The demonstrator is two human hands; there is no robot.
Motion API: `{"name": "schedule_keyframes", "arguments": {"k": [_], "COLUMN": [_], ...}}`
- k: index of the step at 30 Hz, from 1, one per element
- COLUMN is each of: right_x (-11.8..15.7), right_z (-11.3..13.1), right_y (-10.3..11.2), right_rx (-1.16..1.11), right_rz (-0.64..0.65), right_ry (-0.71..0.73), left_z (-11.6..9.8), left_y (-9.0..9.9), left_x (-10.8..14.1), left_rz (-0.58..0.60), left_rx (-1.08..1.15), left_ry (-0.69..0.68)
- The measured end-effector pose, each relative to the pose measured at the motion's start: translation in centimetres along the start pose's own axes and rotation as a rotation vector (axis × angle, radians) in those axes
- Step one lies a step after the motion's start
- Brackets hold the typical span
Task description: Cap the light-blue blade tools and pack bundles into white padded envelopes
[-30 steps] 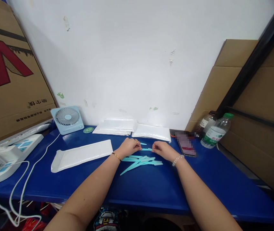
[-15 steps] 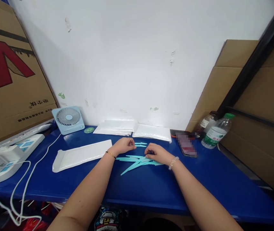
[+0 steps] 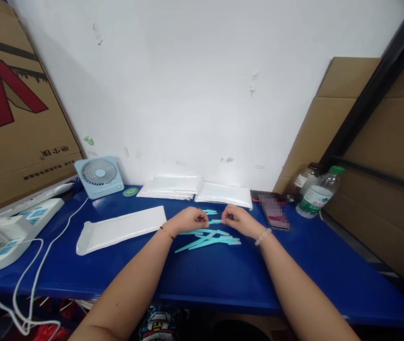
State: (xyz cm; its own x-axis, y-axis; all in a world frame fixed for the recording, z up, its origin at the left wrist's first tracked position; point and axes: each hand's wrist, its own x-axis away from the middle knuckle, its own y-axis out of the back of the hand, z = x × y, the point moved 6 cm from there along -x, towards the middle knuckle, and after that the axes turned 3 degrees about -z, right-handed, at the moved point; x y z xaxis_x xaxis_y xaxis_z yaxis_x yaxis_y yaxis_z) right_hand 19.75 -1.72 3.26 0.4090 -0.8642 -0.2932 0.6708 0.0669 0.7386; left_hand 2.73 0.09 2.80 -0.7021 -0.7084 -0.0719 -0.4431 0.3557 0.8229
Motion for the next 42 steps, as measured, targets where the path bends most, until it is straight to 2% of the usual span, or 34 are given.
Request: {"name": "schedule_keyframes", "arguments": {"k": [6,10,12,17,21,26,31,33,37,42], "right_x": [0.1,0.5,0.5,0.3,0.5,0.7,0.4,0.3,0.3,0.2], "right_z": [-3.0,-5.0,-4.8,-2.3,-1.2,-1.4,-1.5,-1.3,-1.2,-1.7], "right_y": [2.1,3.2,3.0,0.8,-0.2,-0.6,-0.1,0.1,0.0,0.3], "right_rx": [0.130,0.213,0.194,0.076,0.077,0.048,0.066,0.050,0.025,-0.004], "right_rz": [-0.112,-0.162,-0.162,-0.018,0.102,0.174,0.086,0.053,0.064,-0.004], "right_ry": [-0.109,-0.207,-0.193,-0.105,-0.100,-0.082,-0.068,-0.067,-0.096,-0.149], "left_z": [1.4,2.3,2.5,2.6,2.7,2.4,2.9,3.0,2.7,3.0], "left_y": [1.5,2.5,2.4,0.4,-0.7,0.0,1.2,1.4,1.5,1.9], "left_x": [-0.5,-0.3,-0.1,0.3,0.2,-0.1,-0.2,-0.3,-0.4,-0.4], "left_rz": [-0.214,-0.307,-0.251,0.062,0.157,0.040,-0.106,-0.131,-0.159,-0.191], "left_rx": [-0.251,-0.277,-0.221,-0.056,-0.017,-0.160,-0.245,-0.253,-0.259,-0.270], "left_ry": [0.067,0.104,0.089,0.068,0.137,0.108,0.118,0.119,0.084,0.143]}}
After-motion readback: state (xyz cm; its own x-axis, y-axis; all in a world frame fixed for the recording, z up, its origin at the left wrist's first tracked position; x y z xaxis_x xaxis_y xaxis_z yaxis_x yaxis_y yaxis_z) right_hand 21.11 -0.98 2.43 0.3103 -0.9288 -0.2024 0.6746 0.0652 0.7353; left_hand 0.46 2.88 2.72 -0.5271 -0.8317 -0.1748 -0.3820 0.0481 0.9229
